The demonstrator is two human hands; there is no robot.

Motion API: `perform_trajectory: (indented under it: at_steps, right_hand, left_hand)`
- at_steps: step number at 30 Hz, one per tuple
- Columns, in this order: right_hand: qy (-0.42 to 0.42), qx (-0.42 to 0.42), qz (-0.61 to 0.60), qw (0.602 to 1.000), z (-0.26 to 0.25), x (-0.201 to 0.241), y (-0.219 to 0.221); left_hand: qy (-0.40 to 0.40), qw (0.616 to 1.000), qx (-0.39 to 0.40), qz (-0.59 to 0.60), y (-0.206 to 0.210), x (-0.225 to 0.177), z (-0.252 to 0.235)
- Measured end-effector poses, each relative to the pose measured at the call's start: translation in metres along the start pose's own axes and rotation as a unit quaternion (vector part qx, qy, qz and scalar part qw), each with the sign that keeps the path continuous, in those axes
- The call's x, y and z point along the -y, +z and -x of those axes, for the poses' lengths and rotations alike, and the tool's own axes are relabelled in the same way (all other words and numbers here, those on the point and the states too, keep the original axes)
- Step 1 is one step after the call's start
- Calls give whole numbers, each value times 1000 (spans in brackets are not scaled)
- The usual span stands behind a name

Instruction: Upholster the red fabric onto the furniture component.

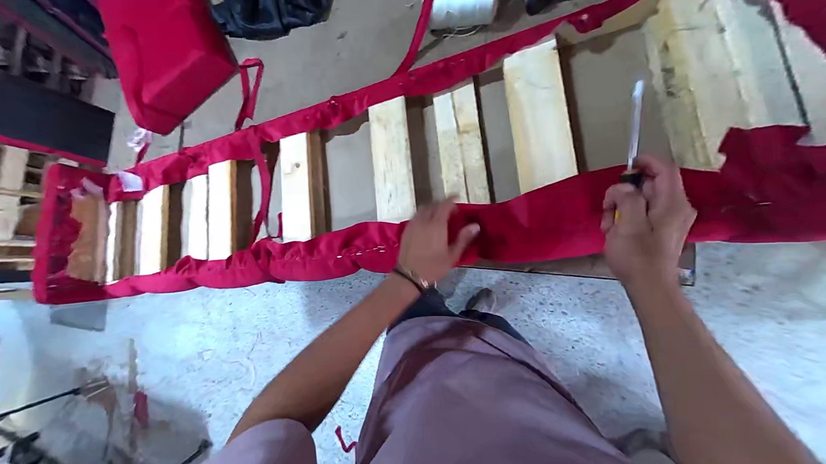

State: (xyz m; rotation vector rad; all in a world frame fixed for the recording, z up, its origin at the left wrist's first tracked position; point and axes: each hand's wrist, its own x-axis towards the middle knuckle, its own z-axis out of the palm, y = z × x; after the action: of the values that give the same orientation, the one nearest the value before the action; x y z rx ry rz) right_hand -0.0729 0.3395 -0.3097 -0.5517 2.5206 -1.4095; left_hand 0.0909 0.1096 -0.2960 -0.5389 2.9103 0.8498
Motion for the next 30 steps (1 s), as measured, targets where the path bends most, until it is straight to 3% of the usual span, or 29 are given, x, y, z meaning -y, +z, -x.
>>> perform_trajectory:
  at_steps: [2,5,9,12,20,30]
  right_hand:
    - [44,60,-20,997,44,19,0]
    - [40,104,65,992,99,36,14]
    - [33,138,204,969,132,54,35]
    - [54,154,251,954,134,70,47]
    - [96,169,397,897,127,124,70]
    - [222,274,516,781,96,185,105]
  left_hand:
    - [-17,998,63,-19,-2,23,-33]
    - [48,986,158,10,-2,36,-60]
    - [95,987,119,48,4,51,-66]
    - [121,987,73,79,10,58,-64]
    - [146,981,63,111,13,67,-64]
    - [149,977,54,140,17,72,-63]
